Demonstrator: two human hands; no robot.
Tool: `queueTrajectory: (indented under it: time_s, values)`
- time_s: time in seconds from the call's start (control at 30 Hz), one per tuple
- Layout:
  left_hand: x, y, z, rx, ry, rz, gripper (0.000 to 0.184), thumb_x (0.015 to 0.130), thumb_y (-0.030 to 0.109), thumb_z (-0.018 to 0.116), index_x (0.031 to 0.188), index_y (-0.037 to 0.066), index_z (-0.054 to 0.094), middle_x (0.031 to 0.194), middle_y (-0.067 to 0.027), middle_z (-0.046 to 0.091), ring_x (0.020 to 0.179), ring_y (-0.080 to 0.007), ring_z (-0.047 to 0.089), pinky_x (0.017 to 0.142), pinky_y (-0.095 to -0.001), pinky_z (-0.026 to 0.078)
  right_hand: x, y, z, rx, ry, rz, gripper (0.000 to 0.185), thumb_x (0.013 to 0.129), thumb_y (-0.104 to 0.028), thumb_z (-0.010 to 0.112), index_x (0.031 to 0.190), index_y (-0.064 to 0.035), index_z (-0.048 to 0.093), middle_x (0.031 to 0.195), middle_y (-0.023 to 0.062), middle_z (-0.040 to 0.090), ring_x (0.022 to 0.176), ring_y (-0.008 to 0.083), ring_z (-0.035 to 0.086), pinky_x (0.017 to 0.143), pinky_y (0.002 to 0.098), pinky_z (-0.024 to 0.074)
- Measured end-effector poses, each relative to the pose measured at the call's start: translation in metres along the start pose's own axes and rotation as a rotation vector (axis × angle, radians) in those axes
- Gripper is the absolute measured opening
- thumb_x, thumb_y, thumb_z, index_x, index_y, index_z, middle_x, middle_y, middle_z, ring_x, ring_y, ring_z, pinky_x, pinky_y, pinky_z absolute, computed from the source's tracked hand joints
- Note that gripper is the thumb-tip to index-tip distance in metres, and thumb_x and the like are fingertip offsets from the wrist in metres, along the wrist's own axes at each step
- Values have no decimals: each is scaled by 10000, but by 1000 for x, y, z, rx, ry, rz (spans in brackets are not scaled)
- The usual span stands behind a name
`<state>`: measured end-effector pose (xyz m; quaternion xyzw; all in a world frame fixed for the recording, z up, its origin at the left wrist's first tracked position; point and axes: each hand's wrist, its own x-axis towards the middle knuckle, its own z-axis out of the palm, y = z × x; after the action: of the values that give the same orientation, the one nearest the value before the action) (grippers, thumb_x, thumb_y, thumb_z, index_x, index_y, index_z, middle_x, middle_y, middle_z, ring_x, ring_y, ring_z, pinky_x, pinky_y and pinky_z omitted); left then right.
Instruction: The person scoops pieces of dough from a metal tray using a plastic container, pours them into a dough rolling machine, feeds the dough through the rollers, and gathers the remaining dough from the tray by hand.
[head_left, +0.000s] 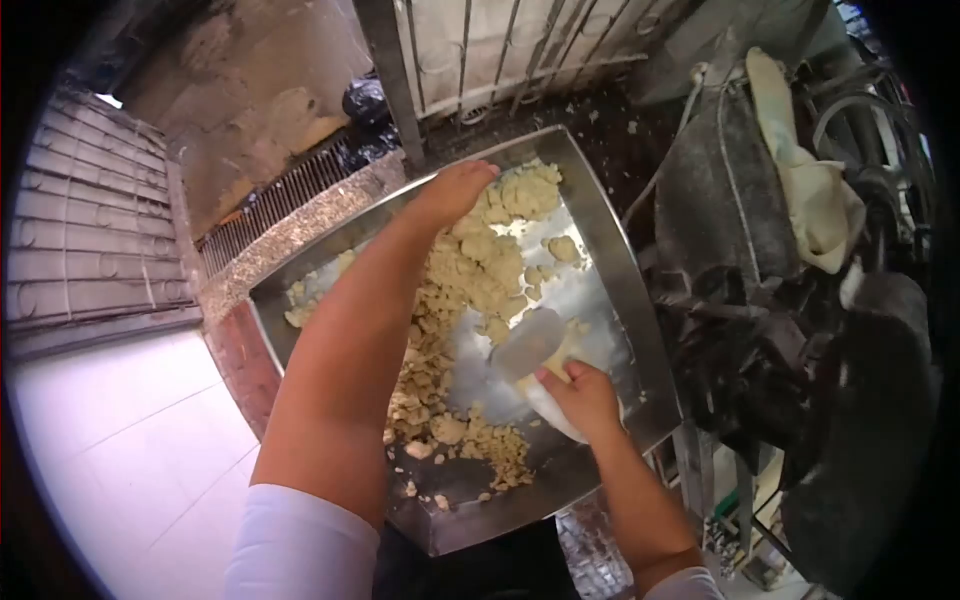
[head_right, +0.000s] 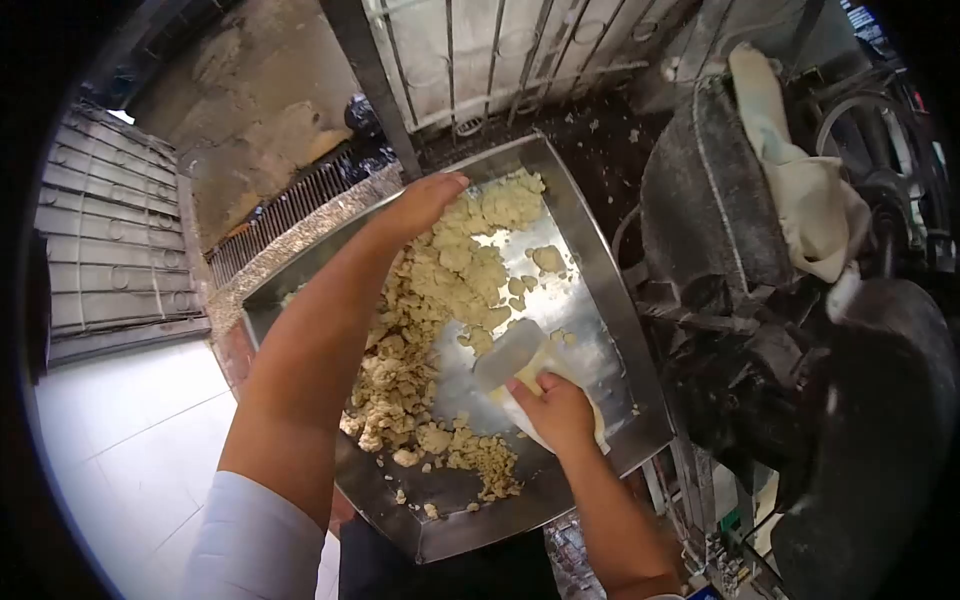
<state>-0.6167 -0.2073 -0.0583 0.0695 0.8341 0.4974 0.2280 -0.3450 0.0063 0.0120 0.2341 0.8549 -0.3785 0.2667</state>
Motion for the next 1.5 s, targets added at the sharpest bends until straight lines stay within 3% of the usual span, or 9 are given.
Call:
queueTrajectory:
  time_s: [0.1, 0.17, 0.3, 0.4, 0.83, 0.97, 1.07, 1.33, 1.5]
  values:
    - [21, -15, 10, -23, -90, 19, 590, 942, 471, 444, 1301, 9, 520, 1268, -180, 570, 1141, -301, 538, 996, -389, 393, 11, -25, 4, -189, 13, 26, 489, 811, -486, 665, 699, -17, 579, 614, 154, 566, 583, 304, 586, 555, 408, 439]
    - [21, -27, 12, -71, -178, -11, 586, 944, 470, 441, 1313, 21, 513, 1279, -179, 564, 1155, -296, 534, 983, -390, 409, 32, -22, 15, -123, 189, -133, 442, 811, -439, 703, 751, -10, 615, 546, 87, 531, 510, 165, 504, 525, 358, 409]
    - [17, -26, 24, 90, -76, 45, 575, 928, 446, 465, 1326, 32, 492, 1331, -190, 517, 1221, -340, 488, 962, -413, 436, 71, -92, 33, -178, 148, -106, 514, 821, -521, 634, 758, -12, 616, 644, 166, 596, 625, 358, 595, 589, 433, 457]
    - [-1, -31, 32, 393, 162, 79, 569, 890, 400, 522, 1310, 17, 484, 1353, -212, 483, 1246, -384, 457, 1038, -411, 374, 93, -102, 70, 43, 224, -54, 520, 821, -535, 630, 744, -21, 608, 638, 163, 595, 615, 352, 590, 585, 426, 457]
    - [-109, -1, 62, 233, -94, 60, 349, 891, 329, 539, 999, 18, 654, 1002, -189, 648, 1002, -348, 591, 874, -423, 451, 82, -4, 92, 284, 243, -352, 424, 773, -424, 740, 751, -23, 603, 631, 147, 589, 575, 307, 587, 556, 385, 462]
    - [-125, 2, 15, 71, 283, -180, 436, 916, 410, 510, 1107, 41, 640, 1107, -212, 611, 1069, -373, 567, 927, -439, 433, 42, 23, 83, 279, 295, -433, 380, 747, -372, 776, 746, -30, 612, 642, 136, 599, 580, 308, 600, 556, 370, 473]
    - [-77, -53, -7, 294, 481, -251, 557, 877, 509, 539, 1208, 65, 600, 1294, -211, 519, 1195, -395, 486, 990, -428, 396, 18, 35, 50, 108, 226, -401, 262, 755, -205, 782, 880, -13, 656, 734, 120, 646, 607, 149, 576, 594, 301, 473]
    - [-60, -53, 64, 713, 156, -224, 552, 826, 553, 552, 1179, 141, 651, 1283, -207, 540, 1194, -346, 515, 1020, -449, 381, 26, -21, 17, -371, 77, -263, 470, 777, -486, 699, 705, -34, 590, 636, 156, 588, 572, 357, 573, 546, 430, 450]
    - [-99, -50, 72, 362, -80, -363, 428, 834, 470, 536, 1059, 135, 679, 1258, -130, 566, 1113, -324, 557, 959, -463, 419, 57, -74, 55, -425, 46, -389, 513, 787, -540, 644, 701, -35, 620, 661, 188, 619, 645, 375, 626, 581, 467, 486]
